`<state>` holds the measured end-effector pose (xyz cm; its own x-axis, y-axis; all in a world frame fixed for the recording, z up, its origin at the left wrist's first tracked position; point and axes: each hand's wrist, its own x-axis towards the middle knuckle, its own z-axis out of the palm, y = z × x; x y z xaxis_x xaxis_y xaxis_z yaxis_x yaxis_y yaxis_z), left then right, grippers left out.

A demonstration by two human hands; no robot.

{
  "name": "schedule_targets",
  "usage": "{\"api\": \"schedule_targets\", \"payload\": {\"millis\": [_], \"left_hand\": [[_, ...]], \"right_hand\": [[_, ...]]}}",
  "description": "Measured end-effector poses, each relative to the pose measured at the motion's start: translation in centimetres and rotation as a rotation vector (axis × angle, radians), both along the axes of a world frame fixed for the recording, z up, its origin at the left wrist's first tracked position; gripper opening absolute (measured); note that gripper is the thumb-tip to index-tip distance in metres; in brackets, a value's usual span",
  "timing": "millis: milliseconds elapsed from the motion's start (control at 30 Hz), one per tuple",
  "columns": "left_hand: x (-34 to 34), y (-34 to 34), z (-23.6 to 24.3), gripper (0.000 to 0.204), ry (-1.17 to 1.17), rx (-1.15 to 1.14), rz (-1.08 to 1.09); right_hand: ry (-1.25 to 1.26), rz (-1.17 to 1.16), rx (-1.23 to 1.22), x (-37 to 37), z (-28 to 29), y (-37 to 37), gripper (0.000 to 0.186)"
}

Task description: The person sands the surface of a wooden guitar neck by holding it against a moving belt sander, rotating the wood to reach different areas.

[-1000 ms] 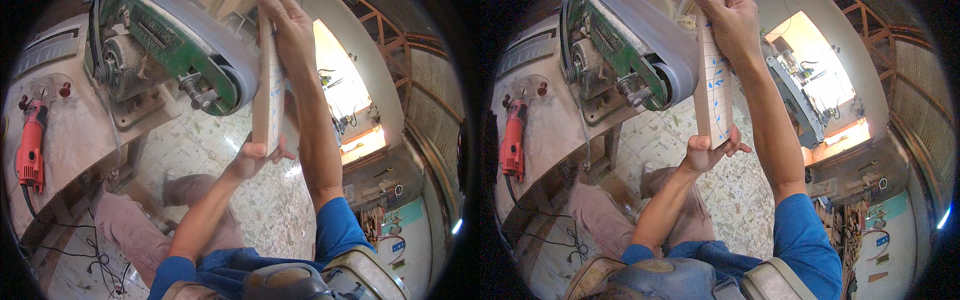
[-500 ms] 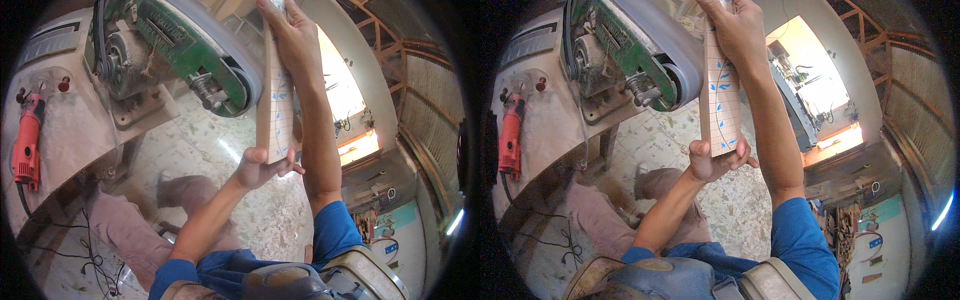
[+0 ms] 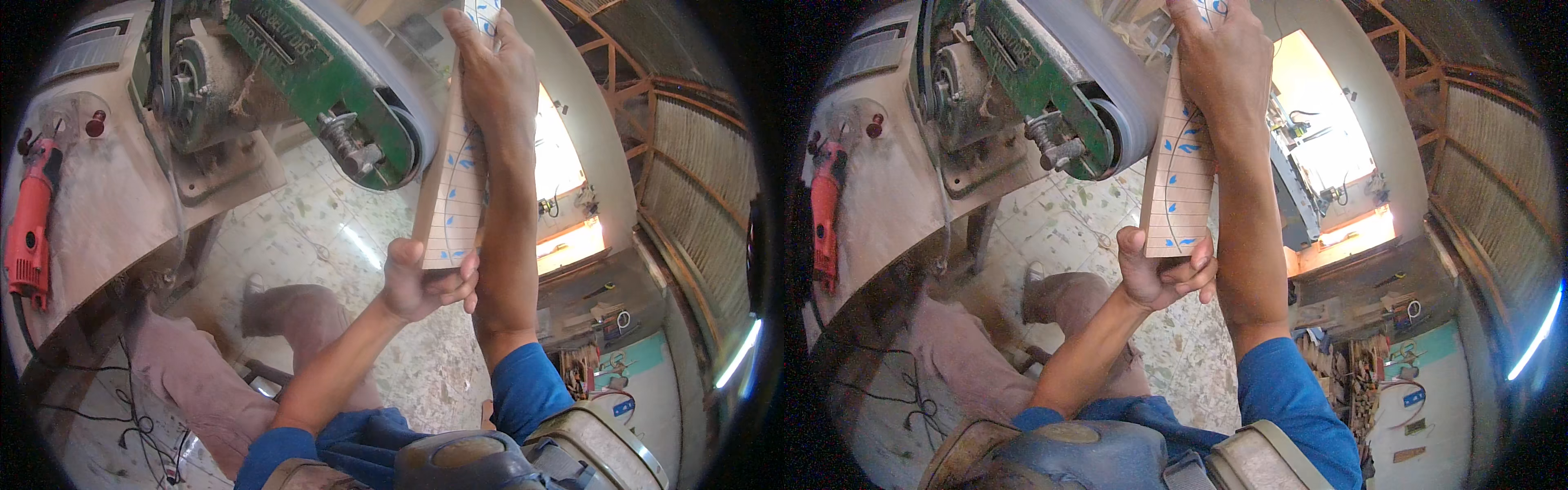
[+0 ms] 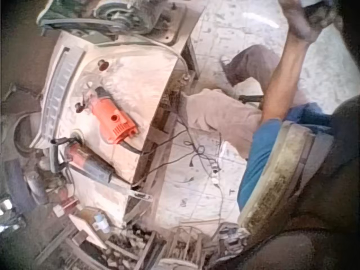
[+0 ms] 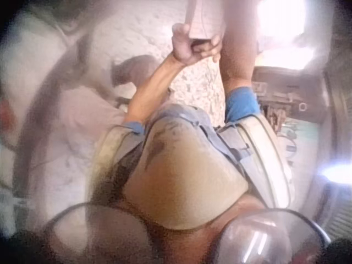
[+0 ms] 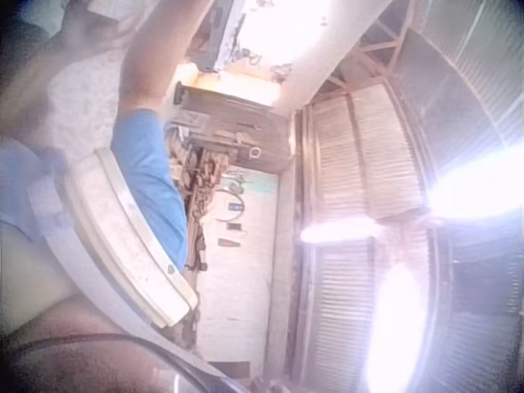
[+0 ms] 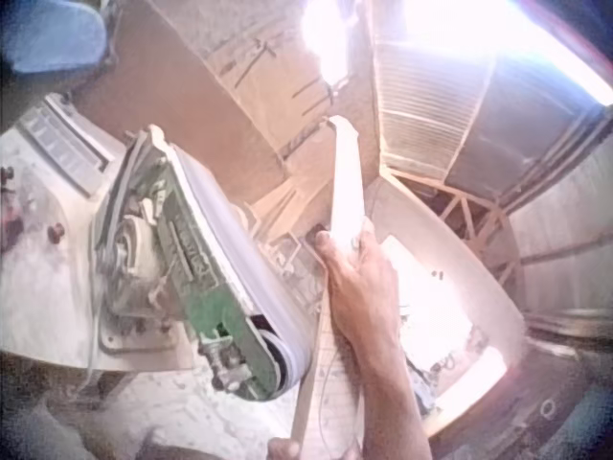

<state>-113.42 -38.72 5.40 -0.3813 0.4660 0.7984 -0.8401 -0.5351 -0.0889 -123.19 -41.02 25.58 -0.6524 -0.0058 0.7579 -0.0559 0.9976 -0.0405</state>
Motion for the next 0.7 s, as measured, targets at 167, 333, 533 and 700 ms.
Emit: {"api": "schedule_targets", "payload": {"millis": [167, 333, 533, 700], "left_hand": [[0.2, 0.5, -0.2, 0.075, -0.029, 0.171, -0.100], [0.5, 1.0, -0.5, 0.078, -0.054, 0.330, -0.283], [0.5, 1.2, -0.5, 0.078, -0.076, 0.436, -0.375], [-0.5, 0.2, -1.0, 0.075, 0.009, 0.183, -0.290]], "right_hand": [[0.026, -0.093, 0.061, 0.2, -0.1, -0.5, 0.044], [-0.005, -0.138, 0.033, 0.7, 0.1, -1.5, 0.046], [0.165, -0.341, 0.295, 0.0, -0.4, 0.9, 0.073], [0.066, -0.125, 0.142, 0.2, 0.3, 2.0, 0.059]]}}
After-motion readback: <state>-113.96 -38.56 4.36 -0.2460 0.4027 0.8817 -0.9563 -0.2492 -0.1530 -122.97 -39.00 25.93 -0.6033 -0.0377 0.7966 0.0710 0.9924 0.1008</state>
